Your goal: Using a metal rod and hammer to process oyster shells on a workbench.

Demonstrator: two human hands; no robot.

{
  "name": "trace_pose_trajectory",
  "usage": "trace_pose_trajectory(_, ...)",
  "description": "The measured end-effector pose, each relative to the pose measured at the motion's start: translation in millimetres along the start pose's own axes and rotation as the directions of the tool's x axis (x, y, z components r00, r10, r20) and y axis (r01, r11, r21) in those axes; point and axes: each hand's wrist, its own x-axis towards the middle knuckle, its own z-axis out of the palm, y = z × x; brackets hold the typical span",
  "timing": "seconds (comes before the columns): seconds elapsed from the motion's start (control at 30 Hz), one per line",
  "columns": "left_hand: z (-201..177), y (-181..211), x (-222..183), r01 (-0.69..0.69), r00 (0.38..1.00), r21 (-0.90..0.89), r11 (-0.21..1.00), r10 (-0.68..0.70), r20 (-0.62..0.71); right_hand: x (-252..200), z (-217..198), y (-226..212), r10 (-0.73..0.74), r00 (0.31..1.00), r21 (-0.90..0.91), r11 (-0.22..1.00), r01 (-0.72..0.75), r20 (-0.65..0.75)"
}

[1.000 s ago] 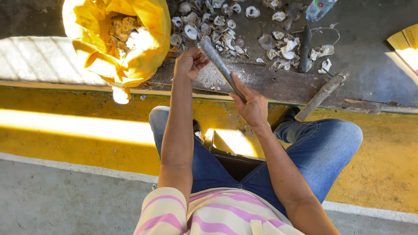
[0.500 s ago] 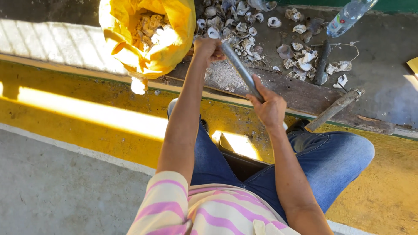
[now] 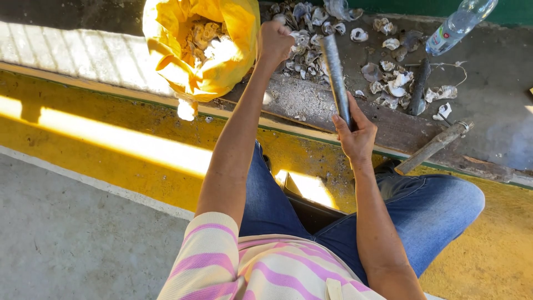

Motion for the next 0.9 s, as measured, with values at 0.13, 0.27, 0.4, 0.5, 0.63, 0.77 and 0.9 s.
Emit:
trace_pose_trajectory(0.13,-3.3,2.2,-11.3,0.532,0.835,-0.469,0.705,-0.529,0.152,0.1,-1.1,5.1,0.006,0.996,0.241,0.970,0.017,-0.094)
trace_pose_trajectory(0.27,-5.0,-14.1,-23.7,0.510,0.849,-0.494,0.704,-0.505,0.158,0.9,-12.1,-2.7,0.122,0.986,0.426,0.902,-0.064,-0.110)
trace_pose_trajectory(0.4,-30.5,-38.9,-37.6,0.600,0.776,-0.440,0.668,-0.619,0.119,10.3,-19.6,-6.0,0.222,0.970,0.481,0.864,-0.149,-0.099)
trace_pose_trajectory(0.5,-46.1,-148.3,-63.7,0.564,0.764,-0.473,0.676,-0.645,-0.011,10.7,-25.3,-7.3,0.288,0.942,0.566,0.811,-0.145,-0.171)
trace_pose_trajectory(0.63,-60.2,-224.8,-28.0,0.416,0.767,-0.247,0.875,-0.483,-0.423,12.1,-29.3,-8.5,0.208,0.953,0.506,0.859,-0.071,-0.219)
trace_pose_trajectory(0.77,-49.9,-222.5,-76.7,0.420,0.883,0.374,0.827,-0.278,-0.377,12.5,-20.8,-17.9,0.194,0.966,0.555,0.829,-0.066,-0.174)
trace_pose_trajectory(0.9,-2.8,-114.6,-169.9,-0.011,0.911,0.454,0.891,0.196,-0.363,9.5,-24.1,-24.9,0.263,0.950,0.549,0.825,-0.130,-0.170)
